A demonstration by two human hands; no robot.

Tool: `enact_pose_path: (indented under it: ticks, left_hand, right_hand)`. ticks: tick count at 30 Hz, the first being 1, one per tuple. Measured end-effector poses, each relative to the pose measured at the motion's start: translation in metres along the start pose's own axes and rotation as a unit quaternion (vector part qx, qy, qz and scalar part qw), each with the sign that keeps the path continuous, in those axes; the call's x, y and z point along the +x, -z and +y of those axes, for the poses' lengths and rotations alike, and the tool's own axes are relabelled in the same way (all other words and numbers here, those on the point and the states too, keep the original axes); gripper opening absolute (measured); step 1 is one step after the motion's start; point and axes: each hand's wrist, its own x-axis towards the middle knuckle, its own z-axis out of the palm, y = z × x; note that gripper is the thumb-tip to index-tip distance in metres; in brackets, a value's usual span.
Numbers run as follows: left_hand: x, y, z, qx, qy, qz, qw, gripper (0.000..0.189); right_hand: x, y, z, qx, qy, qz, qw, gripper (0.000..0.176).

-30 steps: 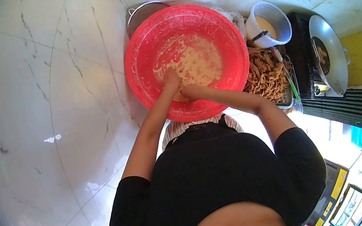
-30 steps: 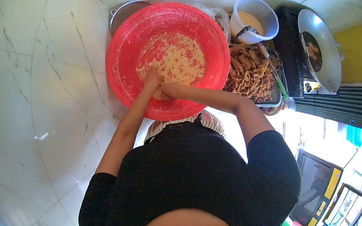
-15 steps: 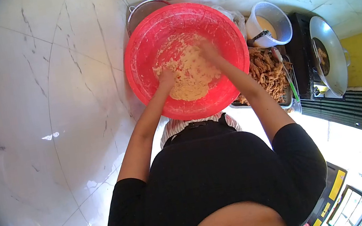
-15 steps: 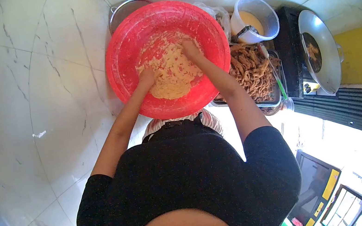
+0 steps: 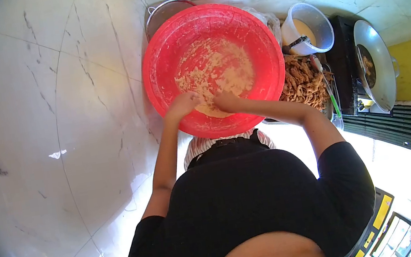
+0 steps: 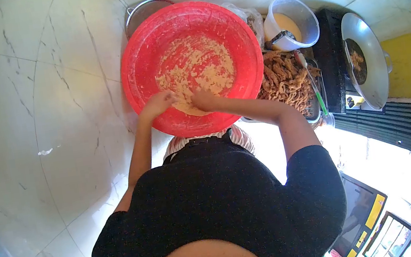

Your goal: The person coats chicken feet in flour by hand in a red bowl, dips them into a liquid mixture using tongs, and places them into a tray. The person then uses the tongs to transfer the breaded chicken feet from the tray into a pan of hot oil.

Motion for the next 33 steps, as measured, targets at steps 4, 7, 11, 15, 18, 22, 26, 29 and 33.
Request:
enact_pose_path:
  ticks: [4, 7, 11, 15, 18, 22, 26, 29, 33]
  left_hand:
    - [-0.027, 0.012, 0.002, -0.083, -0.044, 0.296, 0.950, 0.027]
    - [-0.037, 0.005, 0.019, -0.040, -0.077, 0.356, 0.931, 0.028]
    - [-0.038, 0.003, 0.024, -0.093, -0.075, 0.368, 0.922, 0.027]
    - [-0.038, 0.003, 0.011, -0.151, -0.064, 0.410, 0.897, 0.026]
    - [-0.037, 0.002, 0.011, -0.143, -0.053, 0.412, 0.898, 0.026]
    - [-0.038, 0.001, 0.010, -0.120, -0.044, 0.417, 0.900, 0.026]
    - [-0.038, 0.000, 0.012, -0.148, -0.057, 0.428, 0.890, 0.026]
    - [-0.038, 0.000, 0.013, -0.150, -0.048, 0.424, 0.892, 0.026]
    - [-0.038, 0.001, 0.015, -0.162, -0.067, 0.434, 0.884, 0.025]
  right_hand:
    - [-0.012, 0.045, -0.020, 0.035, -0.025, -0.165, 0.985, 0.033]
    - [-0.011, 0.031, -0.016, 0.033, 0.011, -0.171, 0.985, 0.048]
    - [0.009, 0.035, -0.015, 0.168, -0.071, -0.344, 0.921, 0.058]
    - [0.007, 0.060, -0.021, 0.478, -0.134, -0.254, 0.830, 0.051]
    - [0.030, 0.024, 0.004, 0.597, -0.184, -0.200, 0.755, 0.041]
    - [0.053, 0.062, 0.017, 0.232, -0.076, -0.186, 0.952, 0.040]
    - [0.070, 0.037, 0.022, 0.280, -0.151, -0.077, 0.945, 0.038]
    - [0.062, -0.015, 0.004, 0.125, -0.039, 0.075, 0.989, 0.043]
    - [0.031, -0.015, -0.043, -0.015, -0.038, -0.046, 0.998, 0.057]
